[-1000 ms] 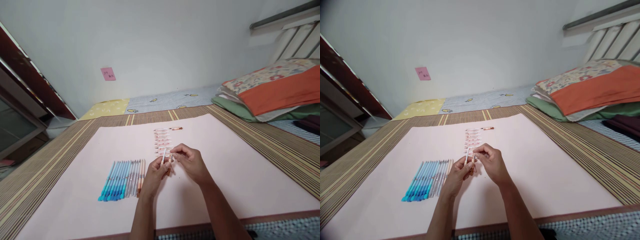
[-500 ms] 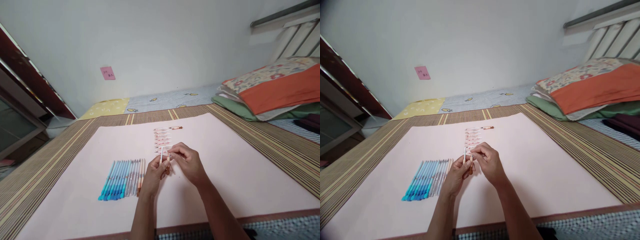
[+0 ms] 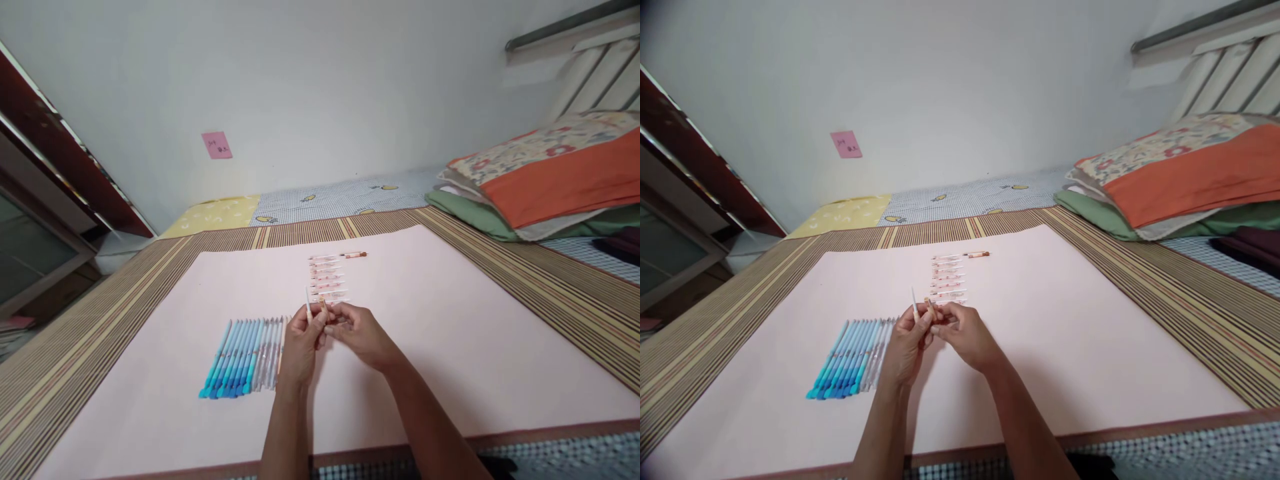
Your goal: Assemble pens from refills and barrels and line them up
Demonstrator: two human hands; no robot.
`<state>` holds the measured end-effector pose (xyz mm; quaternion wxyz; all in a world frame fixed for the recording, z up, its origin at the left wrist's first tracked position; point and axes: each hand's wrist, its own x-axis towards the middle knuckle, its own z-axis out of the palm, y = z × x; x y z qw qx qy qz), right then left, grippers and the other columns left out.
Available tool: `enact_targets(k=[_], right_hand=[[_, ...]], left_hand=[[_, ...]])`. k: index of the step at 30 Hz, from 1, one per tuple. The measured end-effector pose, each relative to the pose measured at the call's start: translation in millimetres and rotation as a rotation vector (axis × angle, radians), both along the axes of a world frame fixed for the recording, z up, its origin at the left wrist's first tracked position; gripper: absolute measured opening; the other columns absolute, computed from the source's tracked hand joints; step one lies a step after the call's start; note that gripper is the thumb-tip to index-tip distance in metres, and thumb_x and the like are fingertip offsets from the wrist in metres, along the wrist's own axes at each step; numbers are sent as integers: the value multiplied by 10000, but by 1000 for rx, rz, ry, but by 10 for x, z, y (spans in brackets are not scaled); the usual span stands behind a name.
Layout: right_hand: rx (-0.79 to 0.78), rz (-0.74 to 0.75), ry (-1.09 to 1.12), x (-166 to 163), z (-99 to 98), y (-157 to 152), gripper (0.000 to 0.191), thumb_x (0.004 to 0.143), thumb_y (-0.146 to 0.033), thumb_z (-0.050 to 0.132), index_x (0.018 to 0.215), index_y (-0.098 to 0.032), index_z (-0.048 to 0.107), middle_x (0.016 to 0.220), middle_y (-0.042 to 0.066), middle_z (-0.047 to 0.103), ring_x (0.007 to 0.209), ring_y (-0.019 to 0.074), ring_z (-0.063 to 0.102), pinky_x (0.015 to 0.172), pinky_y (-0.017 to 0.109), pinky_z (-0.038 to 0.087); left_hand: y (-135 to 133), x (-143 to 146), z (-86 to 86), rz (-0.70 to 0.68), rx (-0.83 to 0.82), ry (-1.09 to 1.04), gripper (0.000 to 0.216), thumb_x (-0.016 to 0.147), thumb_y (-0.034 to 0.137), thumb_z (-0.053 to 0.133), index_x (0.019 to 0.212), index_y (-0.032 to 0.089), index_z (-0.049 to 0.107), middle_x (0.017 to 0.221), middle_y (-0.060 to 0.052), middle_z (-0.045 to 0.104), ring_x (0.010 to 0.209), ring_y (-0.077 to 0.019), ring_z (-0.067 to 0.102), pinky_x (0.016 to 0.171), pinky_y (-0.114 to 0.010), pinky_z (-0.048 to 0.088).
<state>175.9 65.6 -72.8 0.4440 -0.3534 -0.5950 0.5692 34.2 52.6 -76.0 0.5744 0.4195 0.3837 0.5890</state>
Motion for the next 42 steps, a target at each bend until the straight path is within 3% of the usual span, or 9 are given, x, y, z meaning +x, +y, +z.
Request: enact_targets(k=[4, 14, 19, 22, 25, 30, 35, 38, 42], right_hand=[[-43, 37, 63, -52, -59, 12, 244, 819, -406, 730, 834, -174, 654, 801, 39, 726, 794, 188, 687, 779, 336, 512], [-190, 62, 2, 10, -88, 29, 308, 791, -450, 727, 885, -167, 648, 690, 16, 688, 595, 131, 610, 586, 270, 458], [-182, 68, -1, 16, -125, 42, 262, 794, -422, 728, 832, -171, 663, 605, -15, 630, 519, 103, 533, 516, 241, 409], [-195, 71, -2, 24, -122, 43, 262, 782, -421, 741, 830, -171, 675, 595, -13, 629, 517, 106, 530, 504, 241, 397], [-235, 35, 123, -1, -83, 35, 299, 738, -414, 793, 883, -174, 689, 604, -26, 609, 530, 107, 521, 513, 247, 399], [-329, -60, 547, -122, -58, 26, 315, 666, -342, 869, 853, -200, 660, 657, -40, 553, 561, 91, 467, 541, 249, 392], [-357, -56, 678, -222, -105, 32, 253, 777, -403, 791, 845, -210, 643, 856, 33, 665, 775, 161, 603, 748, 318, 494], [-399, -102, 751, -195, -128, 57, 239, 778, -382, 808, 843, -209, 657, 866, 18, 665, 834, 157, 628, 802, 306, 519], [-452, -214, 821, -83, -118, 104, 258, 716, -333, 874, 831, -189, 693, 861, -5, 659, 764, 97, 614, 698, 206, 536]], left_hand=[[-9, -38, 21, 45, -12, 23, 313, 763, 443, 798, 875, 183, 664, 651, 44, 529, 503, -46, 343, 489, -205, 254], [-24, -151, 99, 224, 56, 79, 302, 803, 408, 767, 989, 185, 683, 631, 61, 480, 489, -47, 328, 470, -201, 248], [-27, -166, 139, 217, 66, 34, 393, 797, 403, 777, 1117, 206, 662, 732, 37, 572, 497, -39, 346, 468, -195, 253], [-25, -187, 141, 213, 44, 77, 355, 778, 407, 793, 1034, 183, 689, 676, 41, 560, 489, -41, 345, 464, -197, 247], [-31, -200, 136, 223, 47, 115, 305, 777, 404, 791, 955, 180, 686, 667, 34, 586, 489, -46, 357, 472, -200, 261], [-73, -92, 168, 173, 72, 226, 253, 808, 395, 761, 912, 184, 670, 706, 7, 646, 528, -69, 408, 510, -206, 308], [-98, 13, 218, 151, 105, 341, 250, 836, 430, 728, 870, 188, 677, 725, -2, 643, 606, -113, 481, 565, -231, 351], [-111, -37, 240, 121, 114, 463, 299, 924, 480, 601, 952, 197, 693, 765, -11, 636, 608, -123, 461, 595, -252, 362], [-139, -115, 255, -8, 99, 548, 409, 1013, 485, 394, 1032, 191, 677, 750, -12, 595, 629, -140, 444, 627, -270, 361]])
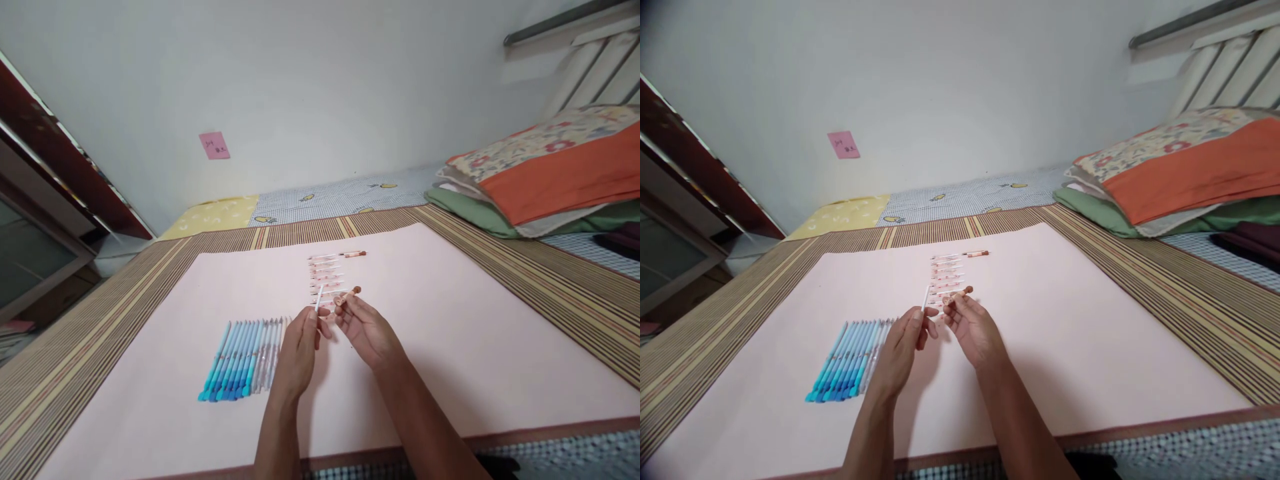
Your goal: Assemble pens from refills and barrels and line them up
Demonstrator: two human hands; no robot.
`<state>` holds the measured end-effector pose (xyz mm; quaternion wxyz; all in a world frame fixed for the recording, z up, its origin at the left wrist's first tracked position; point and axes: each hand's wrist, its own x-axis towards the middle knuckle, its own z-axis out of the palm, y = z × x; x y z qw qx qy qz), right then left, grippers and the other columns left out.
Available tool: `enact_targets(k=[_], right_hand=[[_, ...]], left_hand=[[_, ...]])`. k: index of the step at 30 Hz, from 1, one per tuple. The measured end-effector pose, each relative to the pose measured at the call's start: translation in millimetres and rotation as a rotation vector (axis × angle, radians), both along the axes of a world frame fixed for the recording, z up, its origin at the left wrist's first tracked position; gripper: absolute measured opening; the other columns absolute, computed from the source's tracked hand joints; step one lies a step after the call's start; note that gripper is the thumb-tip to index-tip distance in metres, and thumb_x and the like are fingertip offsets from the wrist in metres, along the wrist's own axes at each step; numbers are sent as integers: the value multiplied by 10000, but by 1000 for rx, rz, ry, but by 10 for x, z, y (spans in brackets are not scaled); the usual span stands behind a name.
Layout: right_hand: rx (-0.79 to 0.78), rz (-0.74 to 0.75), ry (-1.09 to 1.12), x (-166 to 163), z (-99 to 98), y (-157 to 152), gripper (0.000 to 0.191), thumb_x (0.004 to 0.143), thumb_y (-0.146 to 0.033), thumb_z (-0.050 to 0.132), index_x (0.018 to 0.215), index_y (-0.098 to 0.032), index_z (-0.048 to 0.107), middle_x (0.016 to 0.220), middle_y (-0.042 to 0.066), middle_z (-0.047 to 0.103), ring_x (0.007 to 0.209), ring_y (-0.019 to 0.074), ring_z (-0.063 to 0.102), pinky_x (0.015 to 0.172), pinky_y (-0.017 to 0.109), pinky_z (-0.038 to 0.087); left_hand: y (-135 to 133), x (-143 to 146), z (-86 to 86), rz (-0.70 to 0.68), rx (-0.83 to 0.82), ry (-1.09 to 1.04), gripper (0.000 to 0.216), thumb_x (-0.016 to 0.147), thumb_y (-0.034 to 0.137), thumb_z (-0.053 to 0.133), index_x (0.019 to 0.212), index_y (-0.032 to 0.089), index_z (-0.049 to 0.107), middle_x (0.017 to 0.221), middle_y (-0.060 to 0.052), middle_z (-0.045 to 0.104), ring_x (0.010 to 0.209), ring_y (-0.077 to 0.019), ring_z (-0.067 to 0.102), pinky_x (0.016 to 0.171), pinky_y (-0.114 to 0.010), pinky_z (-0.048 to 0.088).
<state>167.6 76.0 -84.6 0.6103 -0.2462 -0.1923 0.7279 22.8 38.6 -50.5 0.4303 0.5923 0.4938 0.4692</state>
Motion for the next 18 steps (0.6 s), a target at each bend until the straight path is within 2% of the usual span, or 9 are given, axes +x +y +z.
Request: enact_targets(k=[6, 14, 18], right_hand=[[-56, -88, 28, 125, 75, 40, 261, 675, -282, 904, 842, -181, 731, 878, 8, 683, 754, 92, 621, 641, 172, 554], [0, -79, -47, 124, 49, 47, 301, 684, -331, 893, 892, -164, 753, 799, 8, 649, 724, 93, 577, 623, 183, 508], [65, -68, -159, 122, 48, 35, 317, 706, -362, 874, 924, -164, 755, 807, 18, 650, 739, 109, 558, 642, 218, 477]], left_hand=[[-7, 25, -36, -156, -124, 74, 353, 996, 457, 433, 1039, 188, 658, 674, 22, 531, 601, -137, 429, 592, -260, 326], [2, 37, -72, -185, -147, 87, 325, 986, 435, 461, 1029, 188, 668, 616, 37, 487, 575, -125, 400, 561, -251, 291], [9, 27, -79, -181, -160, 56, 331, 980, 442, 468, 1003, 175, 663, 593, 42, 469, 570, -121, 392, 560, -251, 286]])
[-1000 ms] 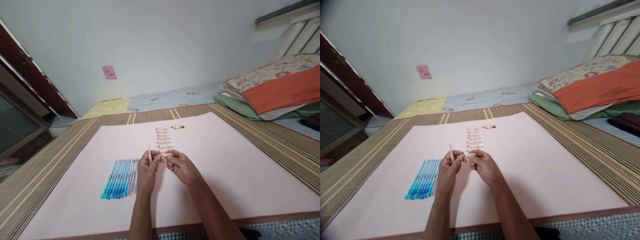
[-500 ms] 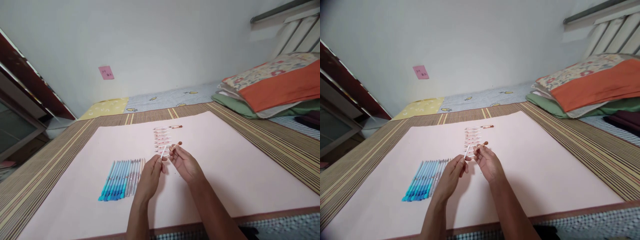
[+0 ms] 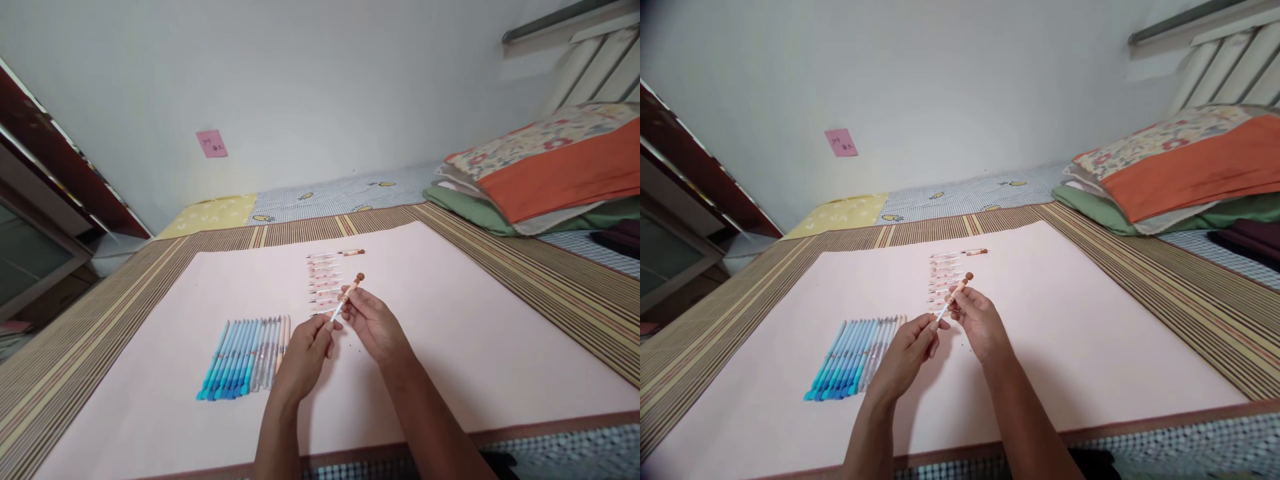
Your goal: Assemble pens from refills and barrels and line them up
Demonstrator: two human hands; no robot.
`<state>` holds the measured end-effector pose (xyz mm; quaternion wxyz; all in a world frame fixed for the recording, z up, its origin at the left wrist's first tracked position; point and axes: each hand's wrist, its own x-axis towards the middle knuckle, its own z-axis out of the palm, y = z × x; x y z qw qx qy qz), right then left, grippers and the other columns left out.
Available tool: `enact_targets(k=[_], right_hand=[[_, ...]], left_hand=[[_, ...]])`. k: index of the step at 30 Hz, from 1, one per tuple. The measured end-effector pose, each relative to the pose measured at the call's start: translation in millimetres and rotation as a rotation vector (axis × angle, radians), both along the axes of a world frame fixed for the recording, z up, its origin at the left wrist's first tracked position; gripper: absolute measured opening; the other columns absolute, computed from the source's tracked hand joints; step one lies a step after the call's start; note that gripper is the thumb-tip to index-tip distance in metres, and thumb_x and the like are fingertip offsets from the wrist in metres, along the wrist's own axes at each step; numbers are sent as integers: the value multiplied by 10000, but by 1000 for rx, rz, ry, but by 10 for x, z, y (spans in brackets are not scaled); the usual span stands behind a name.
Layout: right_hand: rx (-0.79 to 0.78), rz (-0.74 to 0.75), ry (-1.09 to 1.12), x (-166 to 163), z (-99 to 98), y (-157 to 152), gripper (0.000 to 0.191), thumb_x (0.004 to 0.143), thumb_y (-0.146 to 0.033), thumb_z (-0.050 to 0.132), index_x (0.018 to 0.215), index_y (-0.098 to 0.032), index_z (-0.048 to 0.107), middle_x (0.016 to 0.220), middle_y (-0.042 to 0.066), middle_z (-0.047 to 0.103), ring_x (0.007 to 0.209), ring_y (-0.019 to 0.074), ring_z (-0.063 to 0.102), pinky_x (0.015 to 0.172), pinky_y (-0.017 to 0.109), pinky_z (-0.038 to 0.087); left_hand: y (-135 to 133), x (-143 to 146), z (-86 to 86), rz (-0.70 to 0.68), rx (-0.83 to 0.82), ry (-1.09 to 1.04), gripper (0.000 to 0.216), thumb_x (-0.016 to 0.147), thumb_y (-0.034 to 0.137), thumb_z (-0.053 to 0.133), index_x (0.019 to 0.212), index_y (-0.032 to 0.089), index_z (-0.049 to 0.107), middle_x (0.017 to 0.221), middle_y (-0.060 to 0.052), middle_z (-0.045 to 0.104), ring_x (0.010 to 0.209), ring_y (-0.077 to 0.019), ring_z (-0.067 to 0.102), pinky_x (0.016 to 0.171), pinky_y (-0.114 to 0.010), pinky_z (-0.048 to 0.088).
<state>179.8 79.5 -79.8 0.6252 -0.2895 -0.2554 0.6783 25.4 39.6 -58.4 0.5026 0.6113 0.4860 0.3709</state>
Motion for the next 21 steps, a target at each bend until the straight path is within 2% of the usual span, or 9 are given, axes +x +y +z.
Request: enact_targets(k=[4, 10, 14, 21], right_hand=[[77, 35, -118, 0, 30, -29, 303, 737, -399, 846, 908, -167, 752, 773, 15, 636, 717, 114, 531, 652, 244, 444], [130, 184, -190, -35, 39, -57, 331, 756, -434, 821, 955, -183, 738, 821, 25, 662, 719, 131, 562, 726, 300, 458], [151, 232, -174, -38, 38, -53, 300, 778, -432, 803, 936, -186, 737, 839, 31, 669, 733, 136, 567, 745, 303, 446], [195, 324, -128, -13, 35, -55, 267, 818, -413, 771, 949, -185, 728, 865, 44, 669, 775, 149, 566, 751, 299, 427]], left_hand=[[-10, 0, 10, -4, -15, -64, 323, 975, 450, 480, 976, 168, 638, 589, 47, 457, 555, -109, 369, 544, -245, 265], [-31, -4, 44, -39, -108, -242, 314, 965, 478, 503, 898, 174, 545, 572, 62, 451, 479, -77, 285, 478, -233, 194], [-30, -11, 31, -76, -164, -389, 308, 965, 472, 523, 914, 168, 527, 595, 57, 488, 444, -57, 240, 455, -241, 145], [-41, 27, 37, -141, -248, -581, 313, 955, 459, 557, 901, 153, 519, 536, 74, 448, 420, -49, 214, 449, -242, 148]])
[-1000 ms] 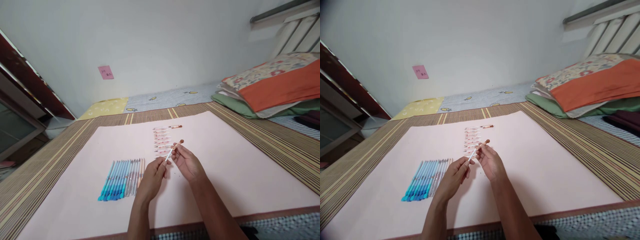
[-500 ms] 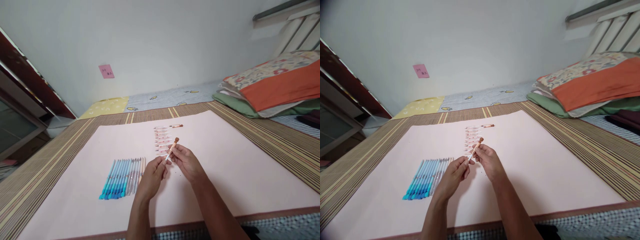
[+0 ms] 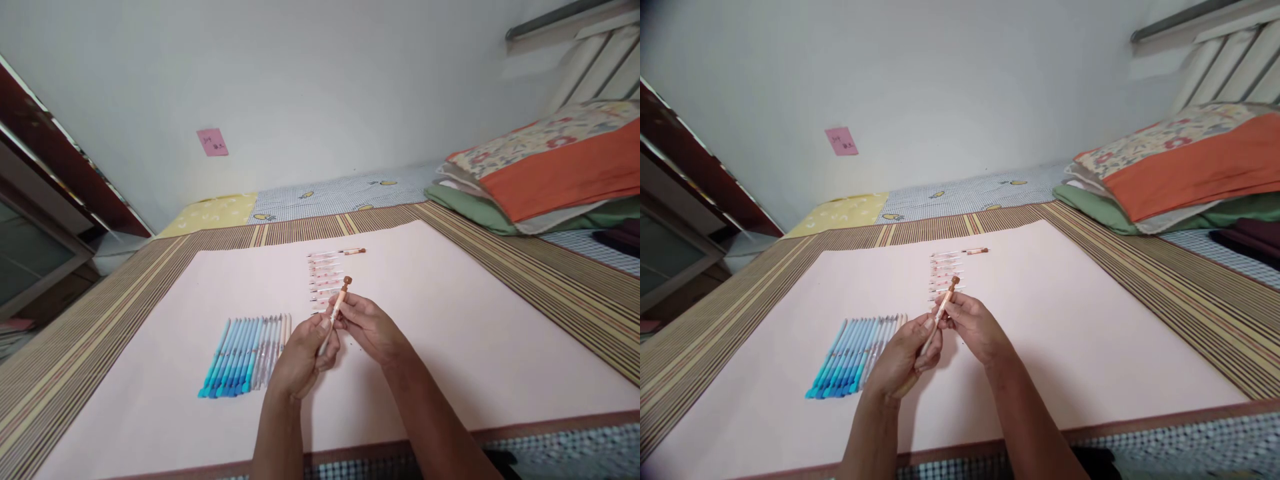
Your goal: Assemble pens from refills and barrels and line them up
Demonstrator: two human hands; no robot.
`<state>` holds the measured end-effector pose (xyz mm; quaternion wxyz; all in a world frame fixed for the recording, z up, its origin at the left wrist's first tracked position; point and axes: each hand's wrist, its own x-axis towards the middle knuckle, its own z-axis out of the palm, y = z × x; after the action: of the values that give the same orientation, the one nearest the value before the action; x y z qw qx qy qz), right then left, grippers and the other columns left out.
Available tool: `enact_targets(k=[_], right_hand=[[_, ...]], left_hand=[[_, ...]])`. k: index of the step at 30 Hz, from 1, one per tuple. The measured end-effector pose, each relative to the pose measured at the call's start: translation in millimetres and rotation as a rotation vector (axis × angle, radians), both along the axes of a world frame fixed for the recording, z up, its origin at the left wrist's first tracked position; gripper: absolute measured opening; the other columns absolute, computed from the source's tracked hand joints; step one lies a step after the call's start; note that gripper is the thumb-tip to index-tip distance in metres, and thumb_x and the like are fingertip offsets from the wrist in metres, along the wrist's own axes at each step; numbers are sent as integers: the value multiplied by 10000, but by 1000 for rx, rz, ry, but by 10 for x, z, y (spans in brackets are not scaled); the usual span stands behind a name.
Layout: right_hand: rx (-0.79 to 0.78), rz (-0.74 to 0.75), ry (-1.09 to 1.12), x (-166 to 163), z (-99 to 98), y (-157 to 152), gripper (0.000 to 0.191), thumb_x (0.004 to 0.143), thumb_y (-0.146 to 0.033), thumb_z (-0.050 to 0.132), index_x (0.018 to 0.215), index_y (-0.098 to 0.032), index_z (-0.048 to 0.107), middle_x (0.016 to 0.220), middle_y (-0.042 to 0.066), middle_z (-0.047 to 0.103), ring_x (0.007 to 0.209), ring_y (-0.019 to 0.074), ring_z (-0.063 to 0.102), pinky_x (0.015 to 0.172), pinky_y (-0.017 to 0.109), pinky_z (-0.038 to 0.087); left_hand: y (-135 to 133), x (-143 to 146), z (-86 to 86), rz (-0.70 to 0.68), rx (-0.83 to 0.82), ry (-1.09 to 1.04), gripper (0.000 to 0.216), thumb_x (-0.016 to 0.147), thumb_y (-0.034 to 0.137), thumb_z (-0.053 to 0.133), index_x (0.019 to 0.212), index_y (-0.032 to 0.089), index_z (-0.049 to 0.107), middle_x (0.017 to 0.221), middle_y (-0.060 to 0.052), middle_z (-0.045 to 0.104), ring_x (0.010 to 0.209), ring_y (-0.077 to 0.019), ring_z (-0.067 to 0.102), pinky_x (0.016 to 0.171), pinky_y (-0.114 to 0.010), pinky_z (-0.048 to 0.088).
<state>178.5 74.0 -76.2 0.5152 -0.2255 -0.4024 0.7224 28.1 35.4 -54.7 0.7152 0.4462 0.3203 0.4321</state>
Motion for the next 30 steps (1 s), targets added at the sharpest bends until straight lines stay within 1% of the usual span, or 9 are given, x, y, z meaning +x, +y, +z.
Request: enact_targets(k=[7, 10, 13, 17, 19, 21, 24, 27, 30], right_hand=[[78, -69, -200, -15, -61, 12, 311, 839, -483, 734, 879, -180, 680, 763, 5, 596, 694, 128, 493, 694, 283, 384], [92, -121, -245, -28, -36, 10, 334, 829, -503, 731, 814, -179, 652, 734, -1, 574, 686, 131, 479, 677, 280, 387], [94, -180, -287, -44, -1, 9, 327, 789, -498, 765, 796, -190, 654, 735, 2, 592, 696, 146, 505, 668, 286, 403], [79, -206, -305, -73, 15, 6, 329, 757, -507, 785, 751, -212, 639, 687, -7, 597, 646, 160, 528, 633, 301, 416], [78, -211, -307, -76, 11, -1, 334, 768, -509, 776, 729, -211, 629, 668, -13, 583, 627, 152, 519, 629, 300, 415], [88, -196, -321, -59, 7, -10, 323, 799, -500, 752, 739, -202, 641, 679, -11, 584, 639, 145, 515, 647, 297, 416], [119, -105, -333, -1, 6, -19, 268, 837, -455, 727, 849, -188, 699, 756, 9, 632, 711, 153, 546, 711, 304, 430], [152, -40, -334, 58, 14, -20, 249, 834, -405, 739, 942, -181, 732, 831, 25, 673, 774, 164, 568, 769, 315, 434], [154, -49, -347, 77, 24, -18, 240, 813, -402, 759, 884, -174, 734, 826, 25, 679, 772, 164, 566, 765, 312, 432]], left_hand=[[9, 7, -45, 62, 38, 43, 329, 955, 479, 552, 872, 164, 508, 543, 72, 457, 424, -50, 231, 454, -232, 181], [13, 24, -71, 113, 104, 141, 331, 964, 496, 530, 897, 172, 511, 566, 69, 472, 438, -56, 250, 459, -229, 187], [16, 59, -90, 177, 168, 261, 320, 971, 500, 514, 914, 185, 506, 576, 71, 458, 474, -69, 285, 477, -223, 206], [24, 98, -115, 247, 205, 352, 324, 978, 503, 498, 887, 192, 501, 600, 62, 442, 544, -86, 334, 521, -222, 244], [27, 98, -118, 238, 203, 344, 326, 979, 503, 493, 880, 193, 501, 607, 62, 434, 546, -86, 329, 520, -224, 235], [30, 83, -112, 196, 188, 300, 321, 981, 498, 488, 888, 191, 504, 598, 68, 425, 521, -80, 304, 504, -228, 212], [35, 50, -97, 131, 153, 194, 309, 982, 488, 490, 930, 184, 513, 583, 75, 430, 477, -70, 254, 484, -238, 178], [38, 32, -94, 74, 119, 100, 299, 982, 468, 500, 994, 170, 520, 573, 79, 437, 463, -65, 223, 486, -247, 167], [30, 47, -106, 60, 111, 91, 298, 980, 466, 503, 990, 168, 507, 580, 77, 436, 472, -70, 228, 492, -252, 173]])
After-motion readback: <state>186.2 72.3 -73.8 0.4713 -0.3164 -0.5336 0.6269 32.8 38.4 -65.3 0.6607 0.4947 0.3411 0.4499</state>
